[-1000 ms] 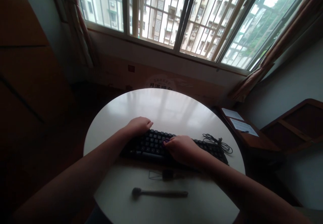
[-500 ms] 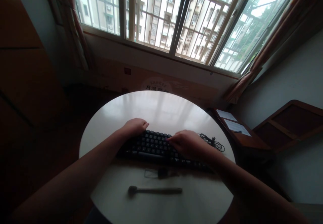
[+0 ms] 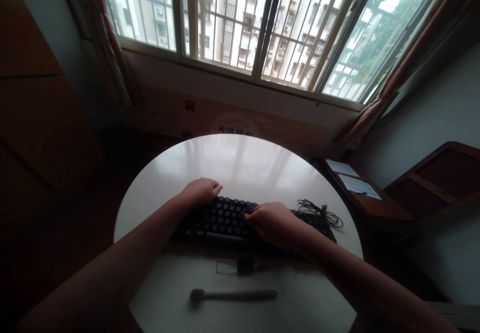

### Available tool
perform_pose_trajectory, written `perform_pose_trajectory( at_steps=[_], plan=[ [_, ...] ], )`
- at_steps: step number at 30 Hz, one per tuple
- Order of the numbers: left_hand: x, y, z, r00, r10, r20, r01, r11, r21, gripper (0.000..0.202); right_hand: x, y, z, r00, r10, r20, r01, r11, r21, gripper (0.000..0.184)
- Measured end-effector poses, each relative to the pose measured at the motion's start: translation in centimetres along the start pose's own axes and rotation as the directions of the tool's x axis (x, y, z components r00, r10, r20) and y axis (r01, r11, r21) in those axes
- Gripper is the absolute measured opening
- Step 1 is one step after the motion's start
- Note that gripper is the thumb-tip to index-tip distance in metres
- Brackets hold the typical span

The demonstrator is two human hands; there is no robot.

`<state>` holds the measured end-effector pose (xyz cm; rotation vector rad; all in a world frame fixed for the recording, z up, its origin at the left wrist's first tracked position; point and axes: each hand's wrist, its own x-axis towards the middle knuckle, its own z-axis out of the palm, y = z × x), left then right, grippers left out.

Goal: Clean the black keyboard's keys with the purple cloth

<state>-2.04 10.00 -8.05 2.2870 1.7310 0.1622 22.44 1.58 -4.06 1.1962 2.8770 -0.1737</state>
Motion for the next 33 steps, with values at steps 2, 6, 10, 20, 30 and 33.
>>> perform_pose_trajectory(
  at_steps=[2,6,10,20,30,33],
  plan=[
    [0.0,0.0,0.1,1.000,0.000,-0.001,0.000,1.000,-0.006,0.045,-1.2,-0.1,-0.2,0.999,-0.030,0.021,0.029,0.999,0.041,0.031],
    [0.0,-0.1,0.1,1.000,0.004,-0.010,-0.004,1.000,-0.007,0.045,-2.9,-0.8,-0.4,0.996,-0.073,0.052,0.071,0.997,0.035,0.033],
    [-0.1,0.0,0.0,1.000,0.003,-0.013,-0.003,1.000,-0.001,0.046,-3.8,-1.2,-0.9,0.995,-0.076,0.068,0.073,0.996,0.045,0.029],
    [0.1,-0.1,0.0,1.000,0.003,-0.014,-0.003,1.000,0.003,0.043,-2.0,2.7,-3.0,0.966,0.138,-0.220,-0.123,0.989,0.079,0.027],
    [0.2,-0.1,0.0,1.000,0.012,0.003,-0.012,1.000,-0.003,0.045,-0.4,2.2,0.5,0.995,0.077,-0.057,-0.076,0.997,0.014,0.028],
    [0.3,0.0,0.0,1.000,0.014,0.010,-0.014,1.000,-0.008,0.045,-2.0,2.1,0.3,1.000,0.021,-0.014,-0.019,0.997,0.069,0.028]
  ],
)
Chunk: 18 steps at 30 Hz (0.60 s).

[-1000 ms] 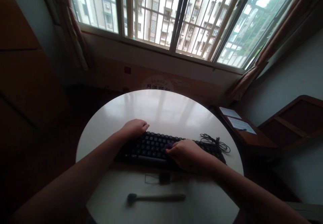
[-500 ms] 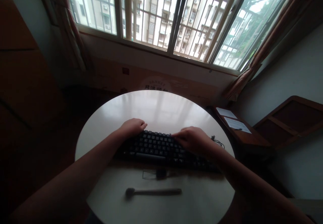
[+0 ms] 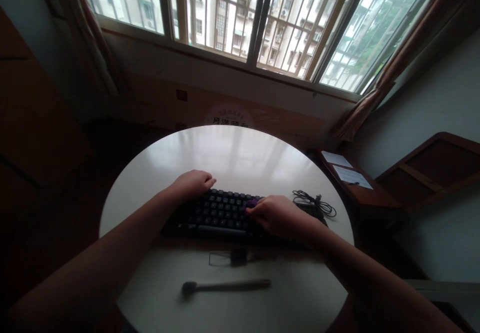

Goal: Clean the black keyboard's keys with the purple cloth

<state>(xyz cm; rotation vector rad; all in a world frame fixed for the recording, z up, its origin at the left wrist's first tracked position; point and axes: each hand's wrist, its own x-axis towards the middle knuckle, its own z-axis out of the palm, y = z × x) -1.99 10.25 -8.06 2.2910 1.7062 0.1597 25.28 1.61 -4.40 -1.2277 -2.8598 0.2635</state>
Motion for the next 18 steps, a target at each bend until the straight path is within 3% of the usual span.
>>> perform_pose_trajectory(
  at_steps=[8,13,18],
  plan=[
    [0.1,-0.1,0.1,1.000,0.000,-0.014,0.000,1.000,0.004,0.045,-3.1,-1.4,-0.2,0.996,-0.071,0.061,0.073,0.996,-0.041,0.027],
    [0.1,-0.2,0.1,1.000,0.000,-0.031,0.000,1.000,0.009,0.043,-3.8,-1.3,-1.6,0.993,-0.064,0.103,0.064,0.998,-0.002,0.026],
    [0.1,-0.1,-0.1,1.000,-0.005,-0.026,0.005,1.000,0.008,0.042,-3.3,0.4,-3.1,0.996,0.073,-0.042,-0.074,0.997,-0.032,0.026]
  ],
)
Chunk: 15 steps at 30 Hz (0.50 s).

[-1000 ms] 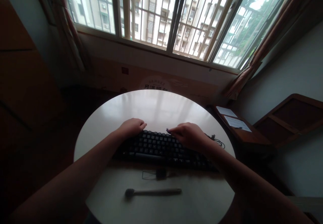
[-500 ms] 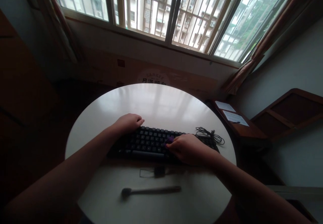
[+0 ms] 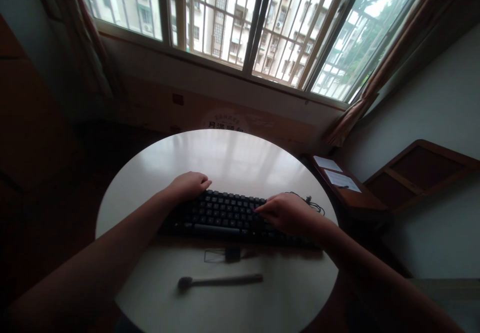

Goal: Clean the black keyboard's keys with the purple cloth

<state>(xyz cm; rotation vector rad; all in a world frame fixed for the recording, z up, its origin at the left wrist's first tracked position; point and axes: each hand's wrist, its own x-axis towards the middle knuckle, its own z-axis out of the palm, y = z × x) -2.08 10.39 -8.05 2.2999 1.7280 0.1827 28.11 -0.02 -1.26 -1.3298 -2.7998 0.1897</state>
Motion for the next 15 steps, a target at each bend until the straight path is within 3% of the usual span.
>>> perform_pose_trajectory(
  at_steps=[3,6,10,15],
  plan=[
    [0.0,0.0,-0.1,1.000,-0.006,0.009,0.006,1.000,0.000,0.041,1.3,0.9,0.0,0.995,0.037,-0.097,-0.044,0.997,-0.068,0.026],
    [0.1,0.0,0.0,1.000,-0.006,0.018,0.006,1.000,0.001,0.042,3.0,1.0,0.9,0.992,0.023,-0.120,-0.037,0.993,-0.116,0.028],
    [0.2,0.0,0.1,1.000,-0.001,0.025,0.001,1.000,0.001,0.042,4.1,0.4,2.4,0.999,0.010,-0.044,-0.016,0.991,-0.131,0.026],
    [0.4,-0.2,0.2,1.000,0.012,0.028,-0.011,1.000,-0.007,0.043,2.5,0.0,2.4,0.995,-0.087,0.050,0.091,0.992,-0.091,0.028]
  ],
)
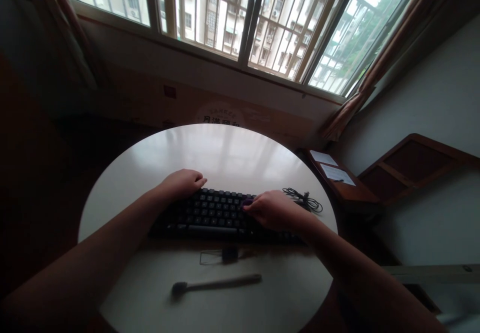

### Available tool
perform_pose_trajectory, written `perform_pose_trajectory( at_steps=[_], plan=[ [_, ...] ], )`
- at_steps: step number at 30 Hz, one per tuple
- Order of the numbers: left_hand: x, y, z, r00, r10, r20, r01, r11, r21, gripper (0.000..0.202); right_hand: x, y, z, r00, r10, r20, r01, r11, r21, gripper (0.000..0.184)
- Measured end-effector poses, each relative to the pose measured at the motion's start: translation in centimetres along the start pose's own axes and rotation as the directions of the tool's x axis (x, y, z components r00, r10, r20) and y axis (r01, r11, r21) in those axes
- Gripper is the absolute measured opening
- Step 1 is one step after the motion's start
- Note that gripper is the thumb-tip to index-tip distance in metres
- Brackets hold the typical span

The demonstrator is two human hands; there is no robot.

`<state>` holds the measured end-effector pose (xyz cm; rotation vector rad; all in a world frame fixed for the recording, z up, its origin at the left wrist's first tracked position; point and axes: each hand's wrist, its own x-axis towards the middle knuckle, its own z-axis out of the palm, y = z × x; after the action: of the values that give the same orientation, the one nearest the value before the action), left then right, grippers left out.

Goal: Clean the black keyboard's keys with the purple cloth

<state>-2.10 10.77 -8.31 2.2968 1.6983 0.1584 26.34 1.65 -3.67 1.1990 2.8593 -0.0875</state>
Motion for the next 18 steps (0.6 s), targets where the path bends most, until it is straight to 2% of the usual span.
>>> perform_pose_trajectory(
  at_steps=[4,12,14,16,18],
  plan=[
    [0.2,-0.1,0.1,1.000,0.003,0.002,-0.003,1.000,0.002,0.043,-2.3,-0.6,0.0,0.998,-0.058,0.034,0.057,0.998,0.027,0.029],
    [0.0,-0.1,-0.1,1.000,0.001,-0.012,-0.001,1.000,0.019,0.046,-4.9,-1.4,-0.5,0.997,-0.058,0.057,0.052,0.994,0.095,0.025],
    [-0.1,-0.1,-0.2,1.000,0.000,-0.015,0.001,1.000,0.021,0.046,-4.9,-0.8,-0.8,0.999,-0.034,0.013,0.033,0.992,0.124,0.024],
    [-0.1,-0.1,-0.2,1.000,-0.004,-0.017,0.004,1.000,0.022,0.045,-4.7,0.0,-1.0,0.995,0.026,-0.094,-0.013,0.991,0.131,0.025],
    [-0.1,-0.1,-0.2,1.000,-0.003,-0.017,0.004,1.000,0.024,0.044,-4.1,0.7,-1.0,0.970,0.107,-0.216,-0.081,0.989,0.123,0.026]
  ],
)
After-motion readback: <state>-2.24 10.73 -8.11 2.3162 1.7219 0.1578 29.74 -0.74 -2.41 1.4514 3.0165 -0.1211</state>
